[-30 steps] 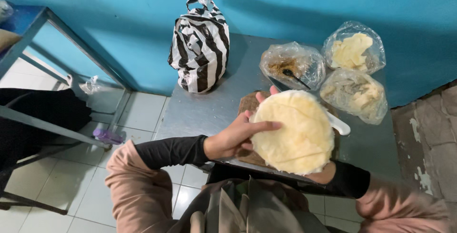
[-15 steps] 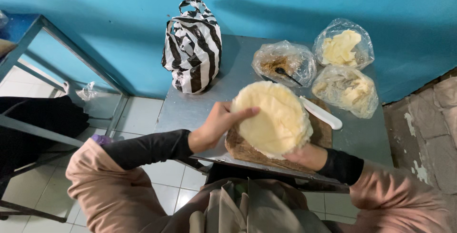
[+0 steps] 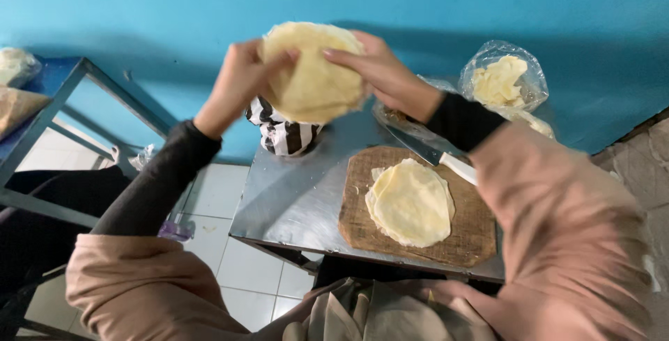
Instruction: The person smooths a thin round pastry sheet on a wooden cutting board, then cuts it in half with a knife and cuts the halves into smaller rectangular pieces. The person stacks the cut pieces on the metal table and folds and arranges them into a pile.
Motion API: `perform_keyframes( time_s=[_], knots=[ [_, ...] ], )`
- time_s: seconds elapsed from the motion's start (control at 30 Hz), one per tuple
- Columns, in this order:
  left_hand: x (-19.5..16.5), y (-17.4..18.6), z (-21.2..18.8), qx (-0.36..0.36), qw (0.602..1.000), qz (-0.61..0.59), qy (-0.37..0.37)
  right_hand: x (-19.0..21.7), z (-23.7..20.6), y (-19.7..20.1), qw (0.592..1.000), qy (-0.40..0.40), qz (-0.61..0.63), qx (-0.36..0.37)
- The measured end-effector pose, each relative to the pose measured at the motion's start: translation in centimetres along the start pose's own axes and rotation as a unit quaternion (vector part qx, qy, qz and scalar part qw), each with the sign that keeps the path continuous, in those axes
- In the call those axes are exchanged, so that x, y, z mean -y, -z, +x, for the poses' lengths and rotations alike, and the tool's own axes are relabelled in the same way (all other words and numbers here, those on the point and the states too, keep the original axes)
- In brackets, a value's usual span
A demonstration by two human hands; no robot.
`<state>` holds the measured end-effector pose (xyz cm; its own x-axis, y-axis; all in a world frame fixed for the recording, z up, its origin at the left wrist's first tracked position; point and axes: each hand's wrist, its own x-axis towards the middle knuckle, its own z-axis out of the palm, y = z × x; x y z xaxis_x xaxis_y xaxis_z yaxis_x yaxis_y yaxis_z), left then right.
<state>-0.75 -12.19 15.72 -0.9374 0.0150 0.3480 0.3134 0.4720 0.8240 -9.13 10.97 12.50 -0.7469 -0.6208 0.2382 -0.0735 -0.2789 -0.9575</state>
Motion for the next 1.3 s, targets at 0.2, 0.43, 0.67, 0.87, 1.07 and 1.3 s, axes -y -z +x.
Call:
perform_keyframes(
  time_s=[0.2, 0.43, 0.67, 0.87, 1.07, 1.3],
  knots=[
    [5.4, 3.3, 6.2, 0.020, 0.993, 0.056, 0.106, -4.1, 9.8, -0.8, 0.992, -0.012, -0.120, -0.048],
    [12.8, -0.6, 4.9, 0.178, 0.922, 0.147, 0.310, -10.8, 9.2, -0.7, 0.956, -0.163, -0.244, -0.007],
    [12.7, -0.1, 3.1, 0.230, 0.909, 0.042, 0.344, -10.2, 7.9, 0.0, 0.949, -0.237, -0.202, 0.037],
    [13.7, -1.8, 3.7, 0.219, 0.910, 0.185, 0.298, -11.2, 7.0, 0.5, 0.948, -0.223, -0.226, -0.004],
    [15.1, -2.8, 4.7, 0.239, 0.878, 0.345, 0.229, -13.0, 6.0, 1.6, 0.939, -0.146, -0.306, -0.059],
    [14.0, -3.5, 3.3, 0.038, 0.772, 0.635, 0.001, -9.8, 2.1, 3.6, 0.878, -0.075, -0.471, 0.028]
  ],
)
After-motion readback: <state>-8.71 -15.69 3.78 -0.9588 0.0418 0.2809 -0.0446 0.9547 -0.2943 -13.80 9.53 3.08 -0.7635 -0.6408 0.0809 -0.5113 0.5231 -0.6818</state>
